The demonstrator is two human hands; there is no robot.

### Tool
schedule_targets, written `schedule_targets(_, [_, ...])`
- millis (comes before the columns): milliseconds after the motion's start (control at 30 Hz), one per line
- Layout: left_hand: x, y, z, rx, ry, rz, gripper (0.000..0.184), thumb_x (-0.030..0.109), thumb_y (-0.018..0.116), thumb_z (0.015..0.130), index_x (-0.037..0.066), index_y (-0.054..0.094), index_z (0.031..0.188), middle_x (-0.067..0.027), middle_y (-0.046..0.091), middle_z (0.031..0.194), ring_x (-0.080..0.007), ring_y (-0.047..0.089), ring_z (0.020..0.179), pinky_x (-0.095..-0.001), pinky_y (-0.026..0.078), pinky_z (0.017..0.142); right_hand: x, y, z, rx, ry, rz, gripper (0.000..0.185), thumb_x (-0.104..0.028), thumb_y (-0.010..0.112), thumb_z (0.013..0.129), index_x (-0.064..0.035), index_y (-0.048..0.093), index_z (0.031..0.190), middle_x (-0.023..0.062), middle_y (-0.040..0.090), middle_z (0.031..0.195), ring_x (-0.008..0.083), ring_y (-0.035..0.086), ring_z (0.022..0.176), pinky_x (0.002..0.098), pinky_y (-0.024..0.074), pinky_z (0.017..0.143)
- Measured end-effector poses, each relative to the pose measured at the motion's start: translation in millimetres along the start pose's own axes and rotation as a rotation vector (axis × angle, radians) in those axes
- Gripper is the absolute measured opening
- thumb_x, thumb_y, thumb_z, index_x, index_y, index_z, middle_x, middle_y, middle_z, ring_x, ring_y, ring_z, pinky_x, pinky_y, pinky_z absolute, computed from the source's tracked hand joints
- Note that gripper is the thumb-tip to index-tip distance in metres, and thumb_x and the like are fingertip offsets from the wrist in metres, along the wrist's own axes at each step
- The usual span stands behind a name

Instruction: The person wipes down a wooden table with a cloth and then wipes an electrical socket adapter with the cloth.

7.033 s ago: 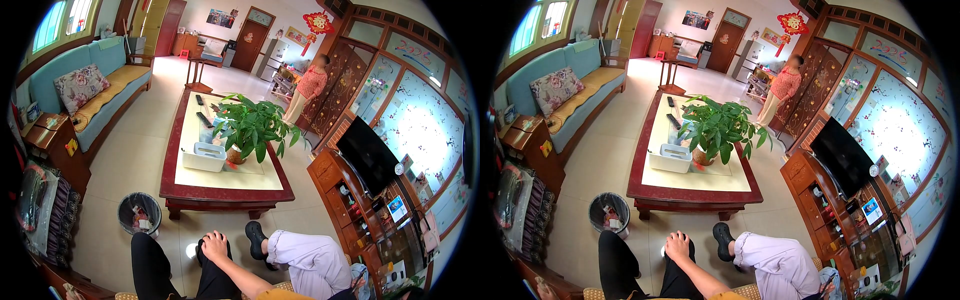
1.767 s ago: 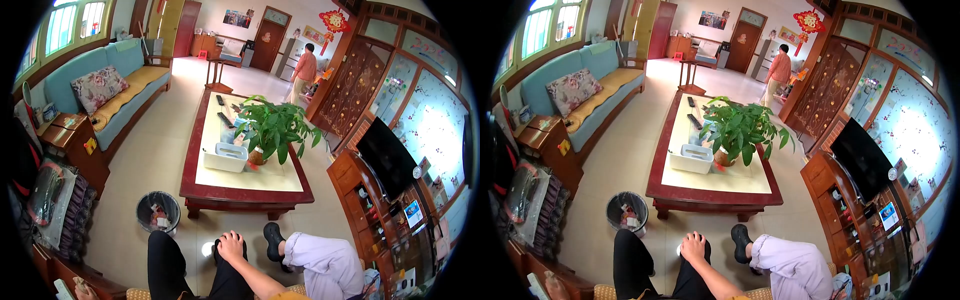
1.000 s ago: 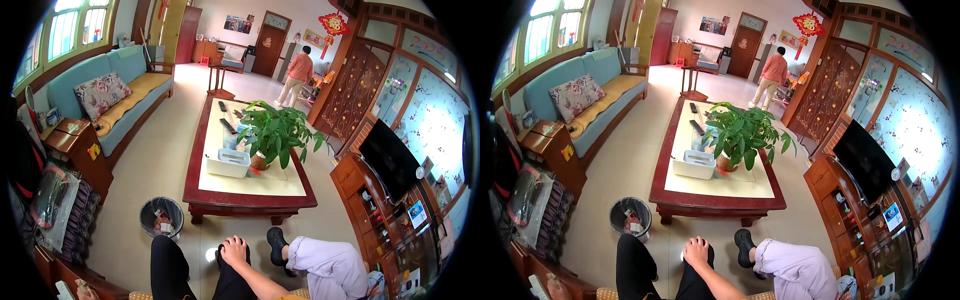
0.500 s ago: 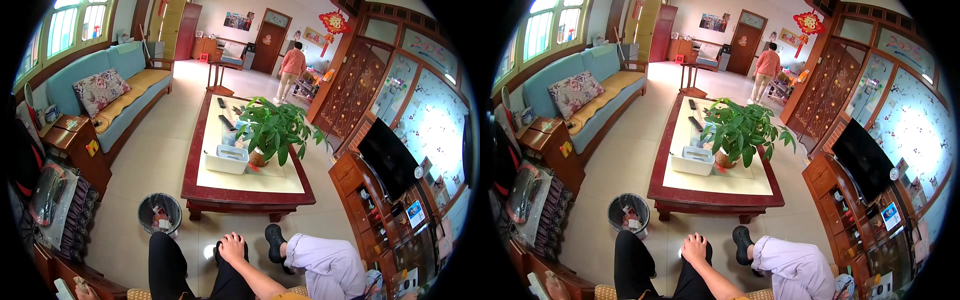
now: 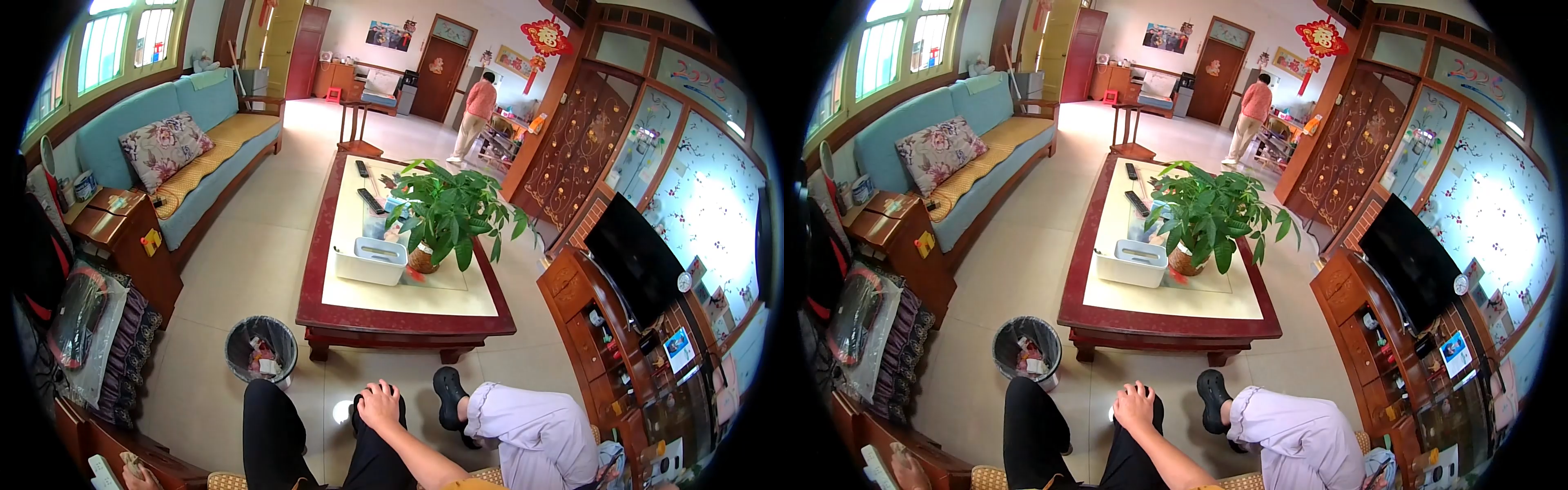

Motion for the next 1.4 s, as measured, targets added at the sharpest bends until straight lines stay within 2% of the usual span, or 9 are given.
schedule_targets(67, [-11,11,1,0.009,0.001,0.034,0.034,0.042,0.044,0.092,0.016,0.056,0.109,-0.0140,0.065,0.100,-0.0351,0.061,0.093,-0.0472,0.048,0.078,0,-1,-1,0.063,-0.031,0.054,0.025,-0.025,0.055,0.083,-0.0099,0.071,0.095,0.0064,0.060,0.119,0.0299,0.045,0.123,0.0528,0.0299,0.102])
schedule_targets(300, [-7,8,1,0.008,0.004,0.044,0.037,0.043,0.043,0.092,0.014,0.057,0.108,-0.0147,0.065,0.100,-0.0355,0.061,0.093,-0.0475,0.049,0.077,0,0,0,0.052,-0.025,0.051,0.025,-0.025,0.055,0.083,-0.0099,0.070,0.096,0.0068,0.060,0.120,0.0301,0.045,0.123,0.0528,0.0295,0.102])
schedule_targets(400, [-6,6,1,0.006,0.009,0.029,0.036,0.042,0.043,0.092,0.014,0.057,0.108,-0.0149,0.065,0.101,-0.0357,0.061,0.093,-0.0476,0.049,0.077,0,-1,-1,0.057,-0.024,0.056,0.025,-0.024,0.055,0.083,-0.0099,0.070,0.095,0.0066,0.060,0.120,0.0300,0.045,0.123,0.0526,0.0296,0.102])
schedule_targets(467, [-7,7,1,0.010,0.005,0.027,0.036,0.043,0.044,0.092,0.013,0.057,0.108,-0.0151,0.065,0.101,-0.0357,0.061,0.093,-0.0476,0.048,0.077,0,0,0,0.001,-0.009,-0.006,0.026,-0.028,0.056,0.083,-0.0144,0.070,0.101,0.0022,0.059,0.122,0.0275,0.043,0.125,0.0490,0.0280,0.104])
schedule_targets(900, [-10,10,2,-0.012,-0.019,0.040,0.043,0.046,0.044,0.092,0.009,0.061,0.108,-0.0154,0.065,0.102,-0.0359,0.060,0.096,-0.0465,0.048,0.081,-1,-1,0,-0.005,-0.003,-0.005,0.025,-0.027,0.056,0.084,-0.0142,0.070,0.100,0.0023,0.059,0.121,0.0280,0.043,0.125,0.0496,0.0279,0.104])
schedule_targets(1400, [1,1,1,-0.015,0.001,0.044,0.033,0.040,0.043,0.091,0.015,0.054,0.109,-0.0155,0.065,0.100,-0.0358,0.061,0.091,-0.0473,0.049,0.076,0,1,0,0.000,-0.005,-0.008,0.026,-0.028,0.054,0.085,-0.0140,0.070,0.100,0.0029,0.059,0.122,0.0284,0.044,0.125,0.0499,0.0281,0.104])
Point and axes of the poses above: each hand's wrist, its own z-axis towards the middle knuckle, its own y-axis out of the palm, x = y × z, the point moved 7 cm from there along z, towards the middle knuckle
